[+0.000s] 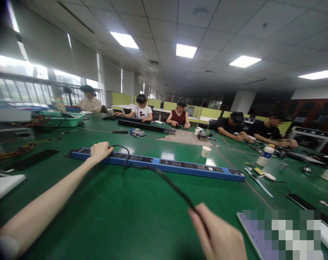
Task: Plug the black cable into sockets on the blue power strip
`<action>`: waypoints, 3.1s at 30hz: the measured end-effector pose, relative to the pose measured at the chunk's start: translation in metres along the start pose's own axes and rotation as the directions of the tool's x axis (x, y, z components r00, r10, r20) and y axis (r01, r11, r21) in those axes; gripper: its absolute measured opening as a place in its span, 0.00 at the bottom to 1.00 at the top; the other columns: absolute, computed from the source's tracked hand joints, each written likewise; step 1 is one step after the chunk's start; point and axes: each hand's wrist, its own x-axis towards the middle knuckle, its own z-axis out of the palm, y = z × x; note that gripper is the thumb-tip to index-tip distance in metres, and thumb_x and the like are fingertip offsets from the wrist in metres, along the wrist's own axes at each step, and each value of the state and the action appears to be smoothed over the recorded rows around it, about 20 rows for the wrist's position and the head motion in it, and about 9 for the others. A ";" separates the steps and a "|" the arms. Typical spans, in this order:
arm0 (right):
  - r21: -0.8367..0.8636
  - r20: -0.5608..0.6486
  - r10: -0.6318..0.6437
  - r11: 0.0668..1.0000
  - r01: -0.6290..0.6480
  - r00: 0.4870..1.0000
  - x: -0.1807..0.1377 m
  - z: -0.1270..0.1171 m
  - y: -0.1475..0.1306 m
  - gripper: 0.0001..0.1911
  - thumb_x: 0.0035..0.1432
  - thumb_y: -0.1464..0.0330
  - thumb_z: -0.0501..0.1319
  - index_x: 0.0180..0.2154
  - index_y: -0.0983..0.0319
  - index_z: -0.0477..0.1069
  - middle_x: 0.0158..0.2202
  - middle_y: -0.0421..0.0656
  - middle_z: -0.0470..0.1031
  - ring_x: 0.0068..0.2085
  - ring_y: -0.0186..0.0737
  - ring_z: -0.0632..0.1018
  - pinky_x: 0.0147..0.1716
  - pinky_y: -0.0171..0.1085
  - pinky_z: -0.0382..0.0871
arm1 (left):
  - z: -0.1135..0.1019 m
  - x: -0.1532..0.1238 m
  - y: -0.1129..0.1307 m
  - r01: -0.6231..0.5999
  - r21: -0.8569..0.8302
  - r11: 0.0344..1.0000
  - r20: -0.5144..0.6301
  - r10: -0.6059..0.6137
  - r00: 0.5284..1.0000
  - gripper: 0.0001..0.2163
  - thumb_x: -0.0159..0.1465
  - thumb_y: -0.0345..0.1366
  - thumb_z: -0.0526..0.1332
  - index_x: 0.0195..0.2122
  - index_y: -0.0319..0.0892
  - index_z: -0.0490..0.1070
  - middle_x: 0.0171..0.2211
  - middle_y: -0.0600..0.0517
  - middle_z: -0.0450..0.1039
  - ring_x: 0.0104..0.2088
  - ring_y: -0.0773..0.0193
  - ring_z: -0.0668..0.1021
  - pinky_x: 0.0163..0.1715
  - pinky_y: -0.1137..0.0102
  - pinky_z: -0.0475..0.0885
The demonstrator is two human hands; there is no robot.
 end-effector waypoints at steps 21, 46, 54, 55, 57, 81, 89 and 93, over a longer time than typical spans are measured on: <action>-0.196 -0.169 -0.109 0.978 0.075 0.980 0.186 0.196 0.154 0.27 0.70 0.68 0.47 0.65 0.54 0.70 0.64 0.43 0.73 0.65 0.43 0.70 0.65 0.44 0.58 | 0.007 -0.012 0.002 0.065 -0.097 0.993 0.024 -0.063 0.998 0.22 0.67 0.54 0.56 0.49 0.45 0.80 0.50 0.38 0.79 0.49 0.42 0.79 0.46 0.56 0.71; -0.231 -0.305 0.034 0.967 -0.109 0.952 0.178 0.193 0.158 0.26 0.69 0.70 0.46 0.61 0.61 0.73 0.63 0.49 0.74 0.65 0.43 0.70 0.68 0.47 0.50 | -0.061 -0.011 0.033 0.028 -0.164 0.986 0.025 -0.024 0.999 0.24 0.60 0.59 0.62 0.46 0.48 0.82 0.45 0.42 0.82 0.46 0.42 0.80 0.46 0.57 0.72; -0.224 -0.300 0.042 0.968 -0.113 0.953 0.178 0.191 0.157 0.26 0.69 0.69 0.46 0.61 0.60 0.73 0.63 0.49 0.74 0.64 0.44 0.70 0.67 0.47 0.52 | -0.018 -0.017 0.028 0.020 -0.120 0.993 0.060 -0.013 0.998 0.23 0.63 0.57 0.59 0.47 0.46 0.82 0.45 0.38 0.81 0.47 0.42 0.81 0.45 0.59 0.72; -0.221 -0.298 0.044 0.969 -0.114 0.954 0.178 0.191 0.157 0.26 0.69 0.69 0.46 0.61 0.60 0.73 0.63 0.49 0.74 0.64 0.44 0.70 0.67 0.47 0.52 | -0.017 -0.017 0.029 0.015 -0.117 0.993 0.054 -0.008 0.998 0.23 0.64 0.57 0.59 0.47 0.46 0.82 0.45 0.38 0.81 0.47 0.42 0.80 0.45 0.58 0.72; -0.213 -0.294 0.049 0.970 -0.115 0.955 0.178 0.190 0.157 0.26 0.69 0.69 0.46 0.61 0.60 0.73 0.63 0.49 0.74 0.64 0.44 0.70 0.67 0.47 0.53 | -0.016 -0.019 0.033 -0.006 -0.105 0.994 0.042 0.011 0.999 0.22 0.65 0.55 0.58 0.47 0.45 0.82 0.45 0.38 0.81 0.47 0.43 0.80 0.46 0.58 0.72; -0.196 -0.302 0.053 0.974 -0.117 0.952 0.176 0.191 0.159 0.26 0.69 0.70 0.46 0.61 0.60 0.73 0.64 0.47 0.73 0.64 0.45 0.70 0.66 0.47 0.53 | -0.021 -0.003 0.059 0.030 0.010 1.000 0.073 -0.030 0.997 0.22 0.60 0.50 0.66 0.48 0.38 0.79 0.49 0.30 0.78 0.48 0.39 0.79 0.44 0.57 0.70; -0.211 -0.313 0.036 0.972 -0.106 0.949 0.176 0.193 0.160 0.26 0.69 0.69 0.46 0.61 0.60 0.73 0.63 0.48 0.74 0.64 0.45 0.70 0.66 0.46 0.53 | -0.007 -0.012 0.046 0.047 -0.053 0.998 0.102 -0.041 0.994 0.20 0.63 0.52 0.64 0.46 0.42 0.81 0.48 0.32 0.78 0.49 0.39 0.79 0.47 0.55 0.69; -0.213 -0.310 0.043 0.970 -0.113 0.950 0.176 0.193 0.159 0.26 0.69 0.69 0.46 0.61 0.60 0.73 0.64 0.48 0.73 0.64 0.46 0.69 0.66 0.46 0.53 | -0.002 -0.020 0.047 0.043 -0.061 0.997 0.110 -0.036 0.993 0.21 0.65 0.53 0.60 0.46 0.42 0.81 0.48 0.33 0.79 0.49 0.40 0.79 0.46 0.56 0.70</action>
